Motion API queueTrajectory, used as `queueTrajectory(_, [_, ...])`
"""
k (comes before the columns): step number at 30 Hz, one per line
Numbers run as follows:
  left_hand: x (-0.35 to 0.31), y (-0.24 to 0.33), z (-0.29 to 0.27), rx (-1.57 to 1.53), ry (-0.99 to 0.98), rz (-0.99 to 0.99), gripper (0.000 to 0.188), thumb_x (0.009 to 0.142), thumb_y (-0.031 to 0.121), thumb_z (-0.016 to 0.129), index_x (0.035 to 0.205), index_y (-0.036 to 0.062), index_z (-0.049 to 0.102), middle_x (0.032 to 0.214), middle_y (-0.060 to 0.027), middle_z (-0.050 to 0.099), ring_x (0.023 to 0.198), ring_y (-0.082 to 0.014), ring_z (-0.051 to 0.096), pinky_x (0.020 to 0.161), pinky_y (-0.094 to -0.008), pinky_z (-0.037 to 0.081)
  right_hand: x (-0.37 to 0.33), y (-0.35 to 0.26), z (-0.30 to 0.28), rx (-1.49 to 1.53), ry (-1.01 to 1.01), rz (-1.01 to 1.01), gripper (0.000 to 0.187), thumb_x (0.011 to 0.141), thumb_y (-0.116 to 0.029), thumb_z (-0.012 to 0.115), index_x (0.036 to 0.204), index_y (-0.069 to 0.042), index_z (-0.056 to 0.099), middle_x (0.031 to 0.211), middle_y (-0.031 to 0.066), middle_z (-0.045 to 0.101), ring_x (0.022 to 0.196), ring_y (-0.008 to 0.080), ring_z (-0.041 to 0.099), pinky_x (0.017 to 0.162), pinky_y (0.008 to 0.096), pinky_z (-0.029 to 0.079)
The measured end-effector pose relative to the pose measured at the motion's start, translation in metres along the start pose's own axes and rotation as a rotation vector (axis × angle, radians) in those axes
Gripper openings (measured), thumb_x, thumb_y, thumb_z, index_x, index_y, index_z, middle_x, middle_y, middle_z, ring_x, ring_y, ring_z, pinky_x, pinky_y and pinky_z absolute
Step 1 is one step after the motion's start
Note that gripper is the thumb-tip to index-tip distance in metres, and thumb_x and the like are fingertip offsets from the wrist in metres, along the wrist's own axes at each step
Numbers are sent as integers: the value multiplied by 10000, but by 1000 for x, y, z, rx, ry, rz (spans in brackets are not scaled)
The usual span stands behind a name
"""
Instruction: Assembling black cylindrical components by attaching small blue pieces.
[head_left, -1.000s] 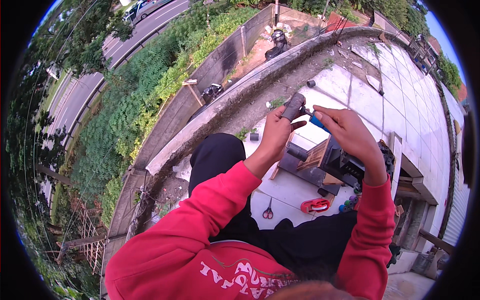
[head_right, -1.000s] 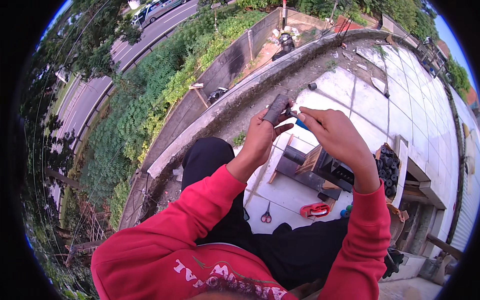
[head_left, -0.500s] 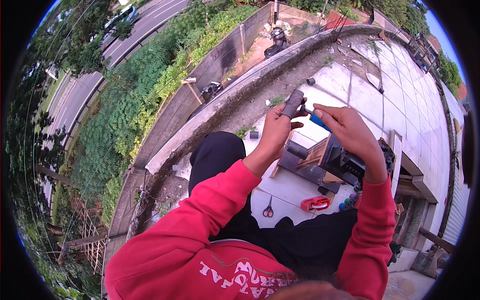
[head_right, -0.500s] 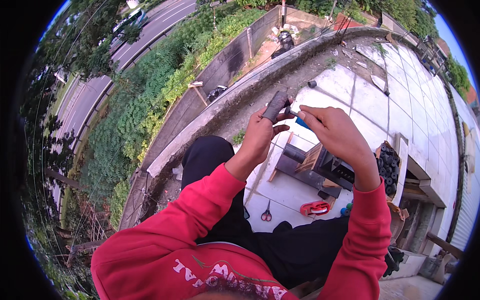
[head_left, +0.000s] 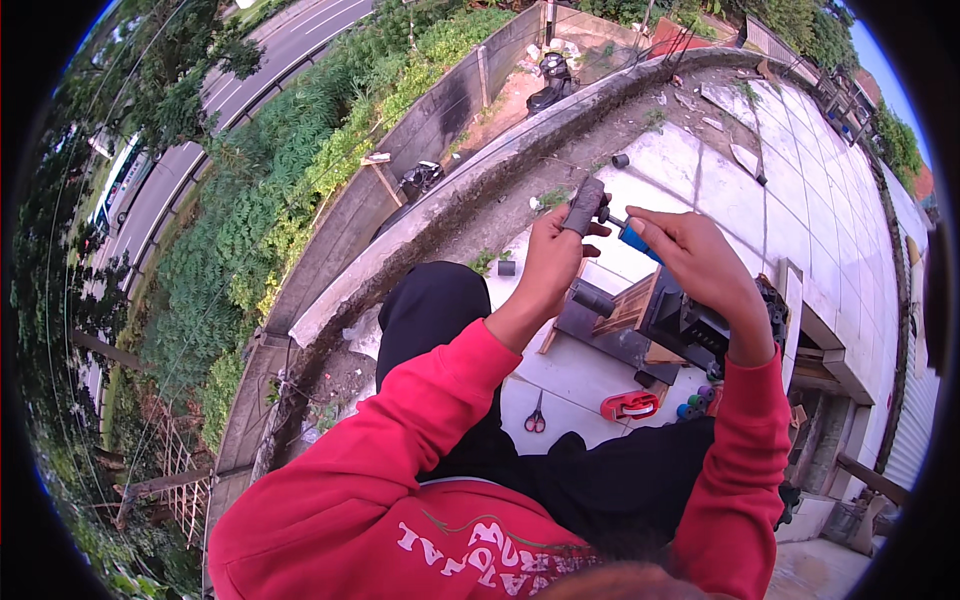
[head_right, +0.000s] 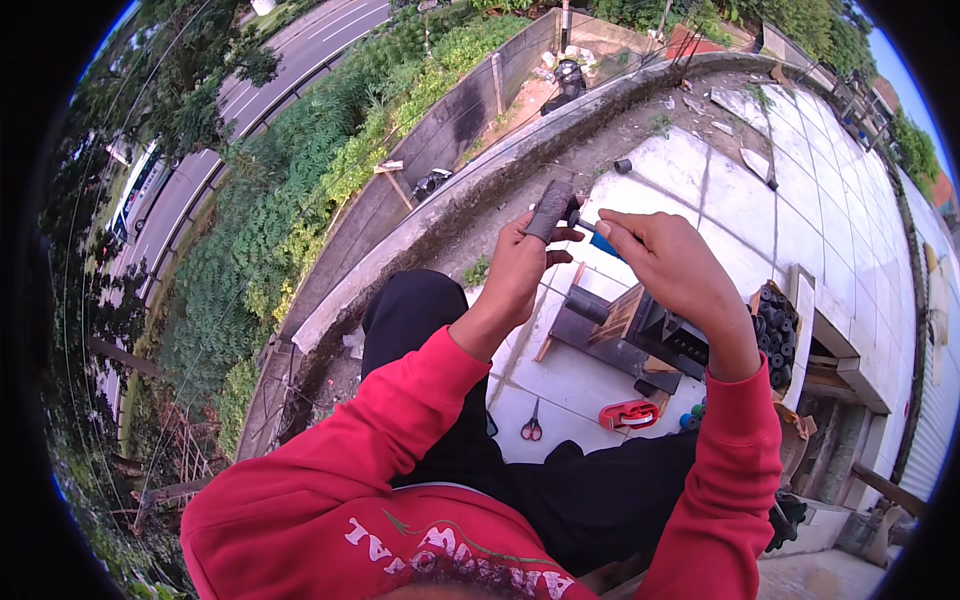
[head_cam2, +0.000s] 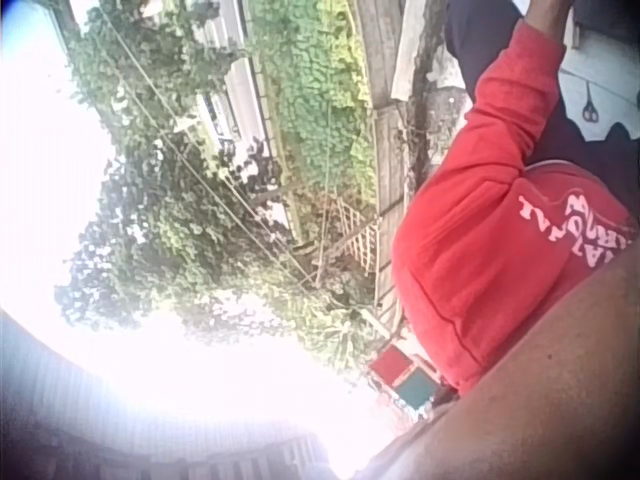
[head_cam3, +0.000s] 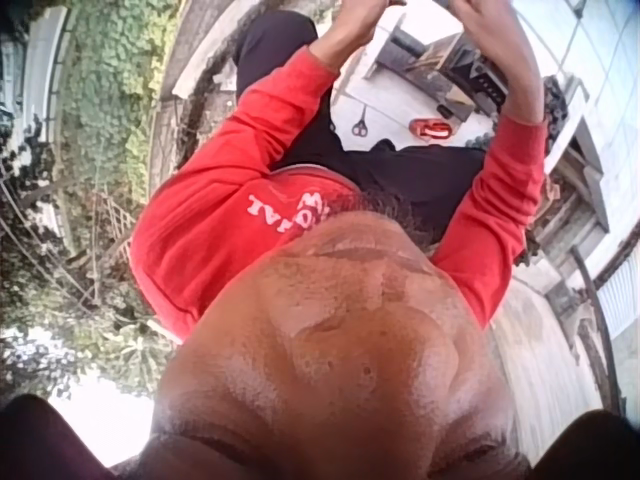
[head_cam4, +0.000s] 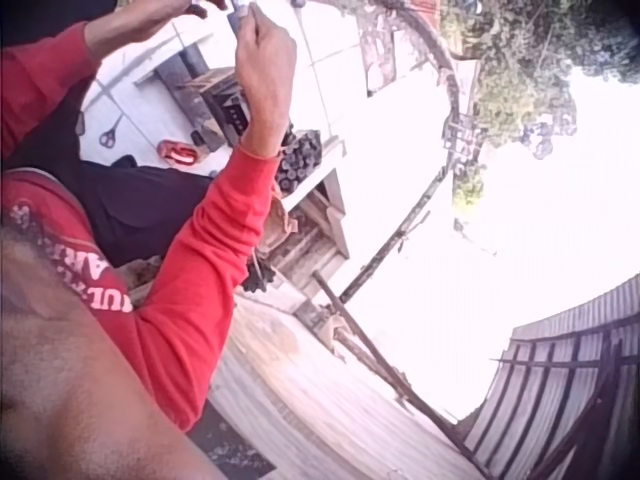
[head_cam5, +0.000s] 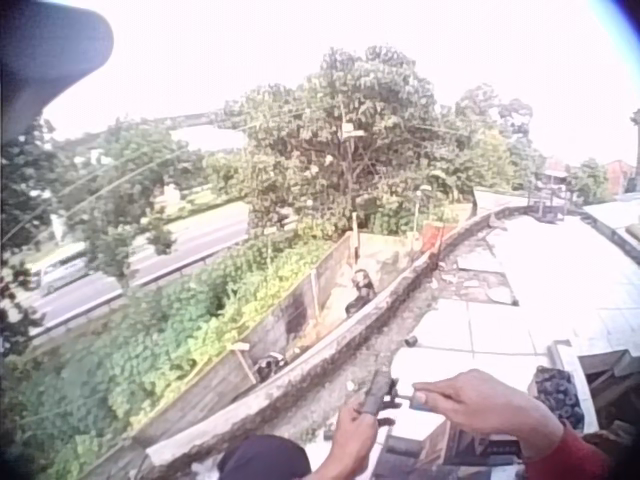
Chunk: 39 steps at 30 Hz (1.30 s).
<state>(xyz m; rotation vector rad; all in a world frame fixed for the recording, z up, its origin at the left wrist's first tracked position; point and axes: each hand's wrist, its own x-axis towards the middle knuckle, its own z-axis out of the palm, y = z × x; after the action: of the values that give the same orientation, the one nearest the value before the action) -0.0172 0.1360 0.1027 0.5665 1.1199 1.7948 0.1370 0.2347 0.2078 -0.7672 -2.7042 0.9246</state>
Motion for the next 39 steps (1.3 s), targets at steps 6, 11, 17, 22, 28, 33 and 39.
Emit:
queueTrajectory(6, [-5, 0, -2, -2, 18, -41, 308, 1075, 156, 500, 1275, 44, 706, 1062, -32, 713, 891, -104, 659, 708, -268, 496, 0, -2, -1, 0, -15, 42, 414, 1055, -305, 565, 1263, 34, 678, 951, 280, 710, 814, 378, 691, 777, 385, 522])
queueTrajectory(11, [0, 2, 5, -65, -60, -5, 285, 1087, 226, 536, 1251, 71, 710, 1074, -8, 678, 912, -97, 634, 726, -242, 475, -1, 5, 3, 63, 16, 16, 414, 1056, -305, 562, 1261, 35, 679, 954, 283, 709, 820, 374, 693, 784, 381, 523])
queueTrajectory(17, [2, 2, 8, -95, -28, -44, 260, 1049, 150, 569, 1246, 57, 711, 990, -24, 695, 850, -85, 637, 694, -247, 478, 0, 4, 0, 21, -10, 65, 410, 1058, -302, 557, 1264, 31, 680, 978, 276, 721, 837, 360, 706, 795, 376, 527])
queueTrajectory(22, [1, 0, 3, 19, -25, -52, 198, 1022, 136, 665, 1195, 58, 723, 957, 3, 677, 851, -63, 592, 703, -225, 491, 0, 0, -2, 38, -10, 38, 411, 1058, -306, 559, 1259, 31, 683, 999, 276, 723, 844, 360, 711, 793, 377, 530])
queueTrajectory(28, [8, -1, 1, 83, -2, -128, 210, 1050, 149, 596, 1194, 59, 720, 978, -15, 695, 859, -93, 633, 714, -263, 503, 1, -1, -3, 18, -37, 80, 413, 1059, -305, 554, 1256, 35, 679, 1030, 288, 714, 868, 366, 721, 797, 381, 530])
queueTrajectory(33, [2, 1, -1, -22, -10, -9, 255, 1057, 165, 548, 1209, 47, 715, 1041, -49, 724, 926, -135, 685, 741, -293, 531, -1, 2, -1, 25, 9, 38, 415, 1059, -311, 550, 1252, 31, 682, 945, 276, 701, 787, 368, 679, 766, 389, 518])
queueTrajectory(39, [-2, 3, 3, -22, 2, 35, 294, 1053, 140, 516, 1256, 46, 707, 1092, -51, 735, 980, -154, 710, 770, -297, 556, 1, 1, -3, 6, 13, 27, 410, 1062, -311, 548, 1239, 32, 686, 872, 277, 665, 732, 370, 636, 729, 391, 507])
